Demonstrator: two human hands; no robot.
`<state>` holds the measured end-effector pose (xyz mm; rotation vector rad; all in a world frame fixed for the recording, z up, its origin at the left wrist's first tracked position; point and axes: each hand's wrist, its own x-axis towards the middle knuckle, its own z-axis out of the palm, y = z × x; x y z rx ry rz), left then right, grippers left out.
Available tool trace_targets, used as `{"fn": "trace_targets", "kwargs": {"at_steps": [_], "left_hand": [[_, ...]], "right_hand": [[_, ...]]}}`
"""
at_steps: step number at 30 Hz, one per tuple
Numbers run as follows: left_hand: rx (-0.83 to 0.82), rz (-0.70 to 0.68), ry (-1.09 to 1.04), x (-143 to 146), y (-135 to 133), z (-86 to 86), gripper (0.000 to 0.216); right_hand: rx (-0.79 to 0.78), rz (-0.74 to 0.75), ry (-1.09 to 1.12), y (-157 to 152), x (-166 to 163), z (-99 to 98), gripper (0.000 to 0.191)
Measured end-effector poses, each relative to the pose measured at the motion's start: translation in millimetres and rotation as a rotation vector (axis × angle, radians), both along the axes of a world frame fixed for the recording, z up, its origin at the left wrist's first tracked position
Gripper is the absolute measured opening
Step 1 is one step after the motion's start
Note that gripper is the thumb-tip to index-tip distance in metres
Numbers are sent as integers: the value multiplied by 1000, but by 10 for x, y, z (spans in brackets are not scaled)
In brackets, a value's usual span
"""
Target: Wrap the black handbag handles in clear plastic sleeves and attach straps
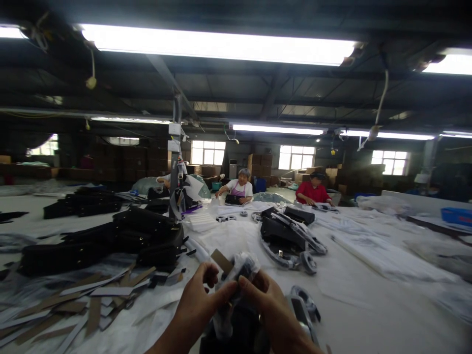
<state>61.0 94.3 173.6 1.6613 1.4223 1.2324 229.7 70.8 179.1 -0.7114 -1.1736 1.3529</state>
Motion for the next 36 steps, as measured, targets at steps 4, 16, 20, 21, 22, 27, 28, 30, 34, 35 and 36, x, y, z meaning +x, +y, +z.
{"fn": "trace_targets", "kwargs": {"at_steps": [4, 16, 20, 21, 22, 27, 28, 30, 34, 35, 36], "left_hand": [[17, -171, -18, -49, -14, 133, 39], [4, -316, -221, -32, -63, 193, 41], [-21, -359, -283, -77, -40, 164, 42], [-25, -365, -293, -81, -35, 150, 41], [-24, -363, -297, -81, -34, 139, 41], [72, -264, -228, -39, -100, 153, 33], [99, -240, -195, -29, -122, 165, 30], [142, -204, -130, -13, -158, 185, 27], [231, -138, 40, -1, -191, 173, 23], [263, -114, 74, -2, -197, 162, 22], [293, -92, 94, -2, -206, 152, 20]], "right_hand": [[-18, -14, 9, -4, -24, 6, 45], [-192, 101, 229, -88, 47, 34, 40], [-249, 152, 433, -113, 52, -119, 36], [-229, 157, 438, -111, 27, -158, 38], [-207, 154, 437, -106, -7, -191, 42], [-93, -15, 394, -40, -226, -312, 46], [-80, -53, 372, -23, -260, -337, 45], [-52, -106, 338, 4, -310, -388, 44], [11, -167, 280, -1, -369, -425, 42], [19, -184, 257, -13, -378, -413, 42], [22, -203, 236, -25, -383, -395, 42]]}}
